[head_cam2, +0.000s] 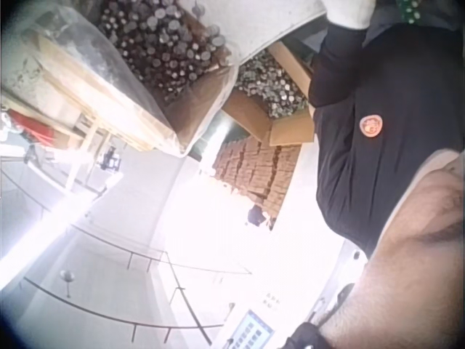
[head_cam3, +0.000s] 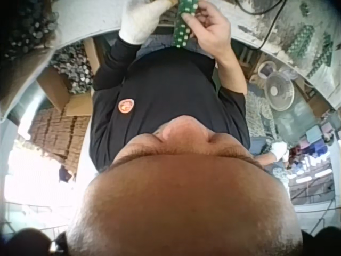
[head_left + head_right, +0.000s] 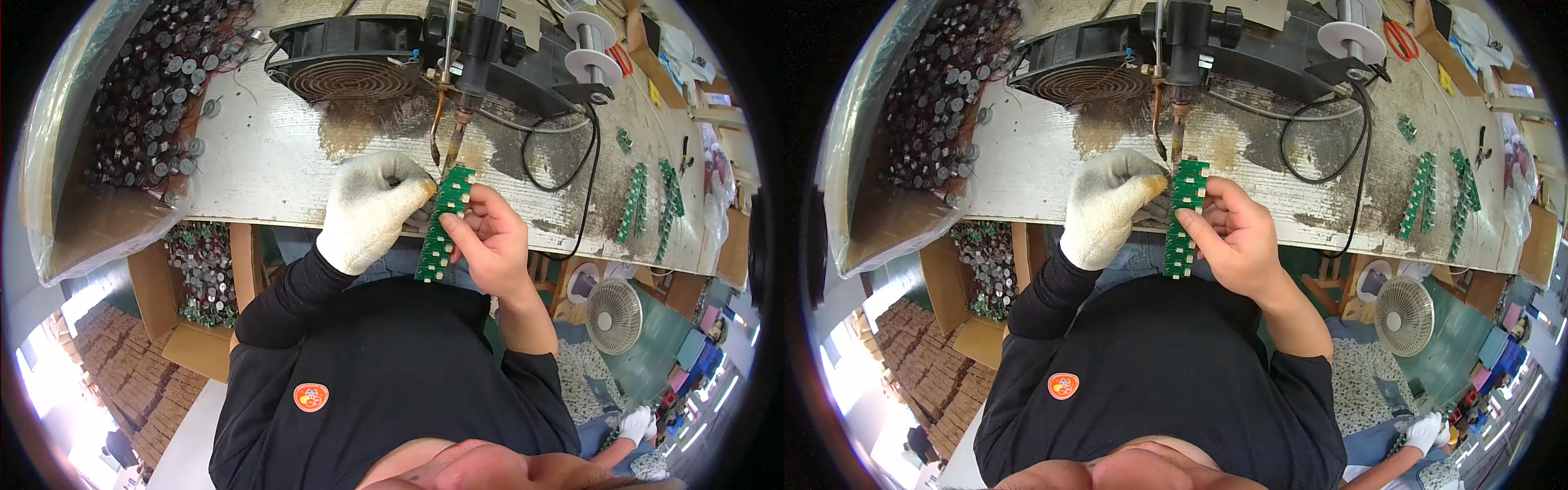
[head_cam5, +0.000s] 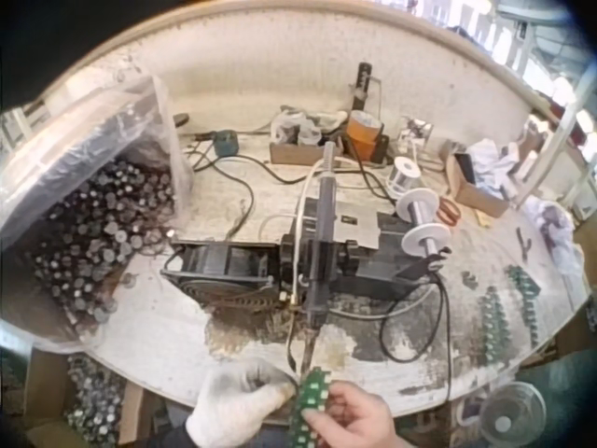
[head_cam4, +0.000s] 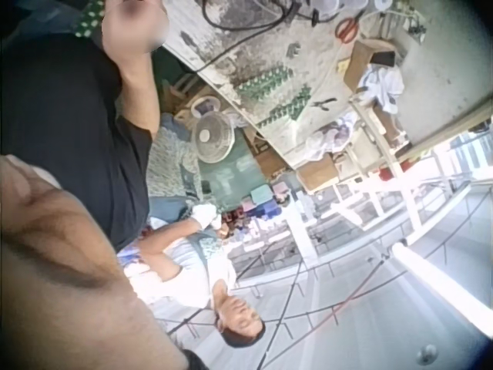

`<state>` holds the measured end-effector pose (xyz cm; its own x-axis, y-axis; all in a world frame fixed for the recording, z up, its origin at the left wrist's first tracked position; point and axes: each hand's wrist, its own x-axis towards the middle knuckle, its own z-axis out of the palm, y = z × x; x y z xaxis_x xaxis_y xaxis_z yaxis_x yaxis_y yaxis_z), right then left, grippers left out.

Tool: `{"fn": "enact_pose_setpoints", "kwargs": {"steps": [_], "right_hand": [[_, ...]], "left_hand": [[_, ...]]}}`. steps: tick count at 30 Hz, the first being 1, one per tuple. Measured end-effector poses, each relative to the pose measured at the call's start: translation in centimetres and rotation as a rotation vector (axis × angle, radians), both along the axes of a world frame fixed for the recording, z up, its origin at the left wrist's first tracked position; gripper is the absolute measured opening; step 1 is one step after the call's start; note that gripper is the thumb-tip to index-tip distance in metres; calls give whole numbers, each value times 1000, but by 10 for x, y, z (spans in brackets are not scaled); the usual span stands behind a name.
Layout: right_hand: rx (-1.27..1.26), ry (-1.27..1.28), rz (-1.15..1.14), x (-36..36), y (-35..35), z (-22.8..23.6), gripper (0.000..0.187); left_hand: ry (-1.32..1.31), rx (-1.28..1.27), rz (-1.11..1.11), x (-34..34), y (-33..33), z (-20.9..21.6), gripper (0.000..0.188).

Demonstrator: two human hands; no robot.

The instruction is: Soldering electronic components and LEDs onto a printed circuit board at a factory workbench.

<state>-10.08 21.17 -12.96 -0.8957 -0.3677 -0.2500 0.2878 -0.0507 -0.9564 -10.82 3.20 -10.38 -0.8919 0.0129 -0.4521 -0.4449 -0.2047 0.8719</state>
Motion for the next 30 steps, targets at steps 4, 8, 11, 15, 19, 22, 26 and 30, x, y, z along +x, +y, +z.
{"fn": "enact_pose_setpoints", "kwargs": {"steps": [4,8,11,15,19,22,26,30], "right_hand": [[-19,5,-18,0,-2,3,22],[-29,17,-21,1,-3,6,22],[0,27,-12,1,-1,4,23],[-14,2,-8,3,0,0,23],[-14,4,1,4,0,0,22],[-6,8,7,4,0,0,23],[-25,-10,1,5,-1,0,22],[-41,-12,4,6,-1,3,22]], "left_hand": [[-20,44,24,1,1,2,15],[-5,7,36,3,1,4,15],[-18,-4,31,2,1,4,15],[5,1,32,5,3,-3,16],[9,-25,17,7,2,-7,16],[12,-22,16,7,2,-7,16],[44,-127,-18,7,1,-7,17],[20,-62,15,9,2,-7,18]]}}
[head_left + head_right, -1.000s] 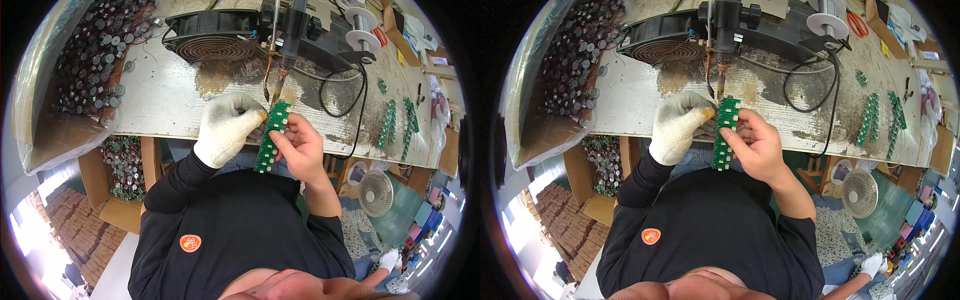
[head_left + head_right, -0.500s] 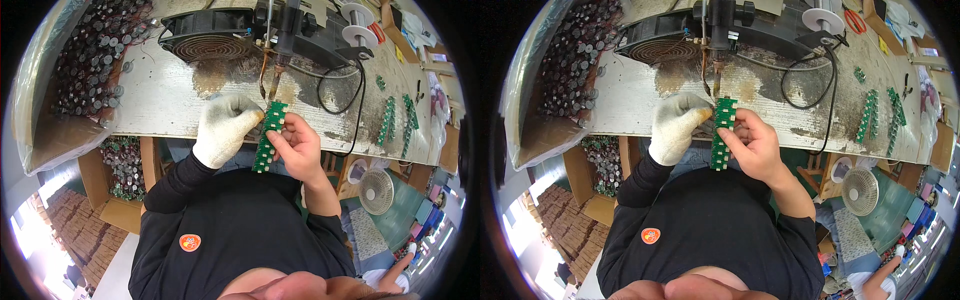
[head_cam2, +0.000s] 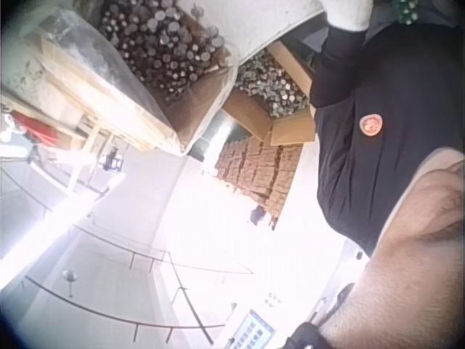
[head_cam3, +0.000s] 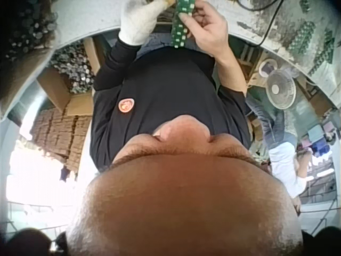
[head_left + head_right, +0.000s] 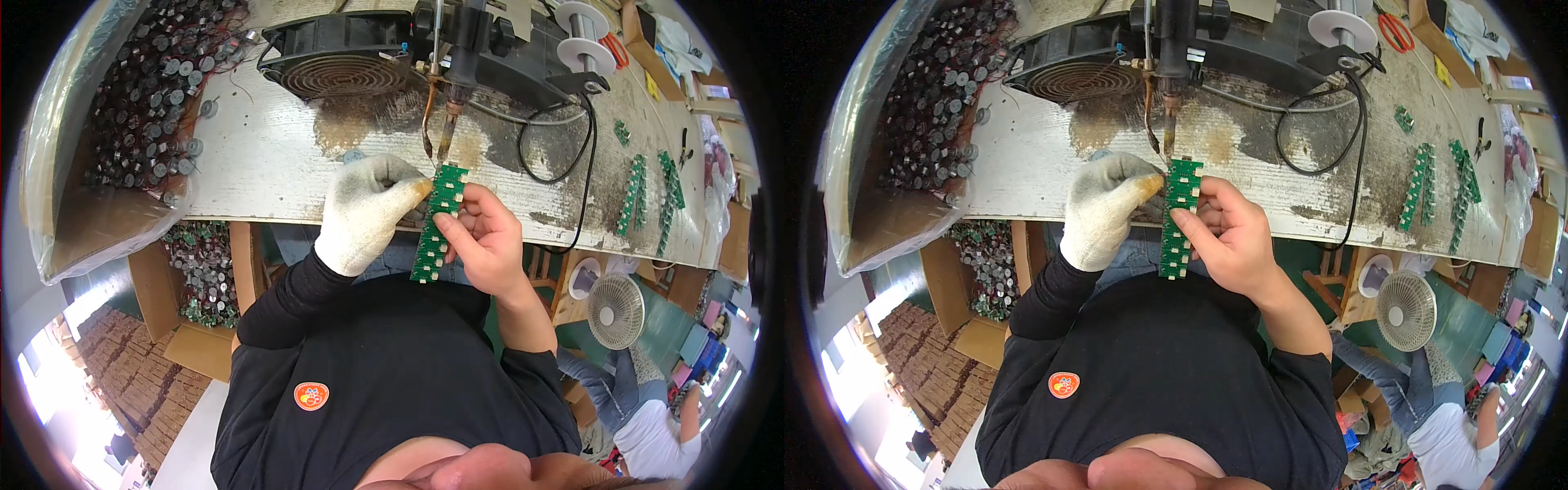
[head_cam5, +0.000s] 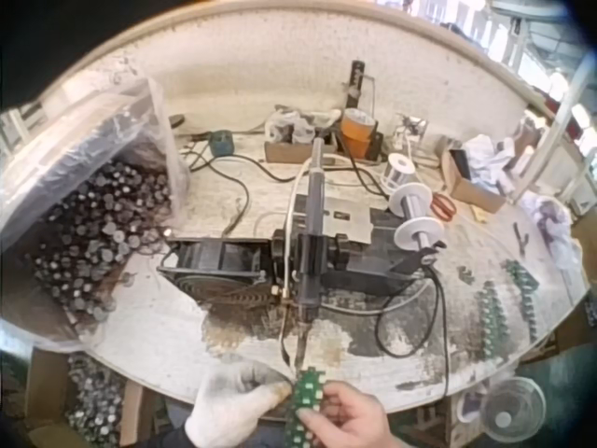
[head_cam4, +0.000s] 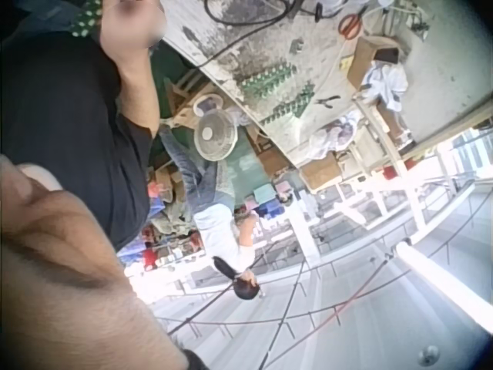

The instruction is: Soldering electronic components and LEDs onto a printed circuit board at a factory workbench.

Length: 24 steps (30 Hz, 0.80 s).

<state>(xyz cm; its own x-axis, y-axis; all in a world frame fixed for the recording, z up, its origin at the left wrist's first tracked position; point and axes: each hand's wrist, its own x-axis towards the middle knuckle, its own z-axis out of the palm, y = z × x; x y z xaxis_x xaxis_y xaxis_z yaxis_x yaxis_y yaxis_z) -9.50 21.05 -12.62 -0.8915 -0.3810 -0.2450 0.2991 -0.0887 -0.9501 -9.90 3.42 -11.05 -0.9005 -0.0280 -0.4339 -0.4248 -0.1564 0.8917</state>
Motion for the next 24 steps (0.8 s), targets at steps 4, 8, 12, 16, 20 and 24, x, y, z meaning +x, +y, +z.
{"fn": "enact_pose_setpoints", "kwargs": {"steps": [4,8,12,16,20,24], "right_hand": [[5,2,14,1,1,-1,22],[9,-5,1,2,0,-1,22],[11,4,4,0,-1,0,22],[6,8,-10,-1,-2,0,22],[2,22,-2,1,-2,2,22],[4,7,-10,5,-1,-1,23]], "left_hand": [[-7,56,62,2,2,0,19],[60,-94,46,0,2,2,19],[70,-109,58,0,3,-3,18],[5,9,105,-2,5,2,18],[60,-44,91,0,2,-1,18],[7,33,98,4,5,1,20]]}}
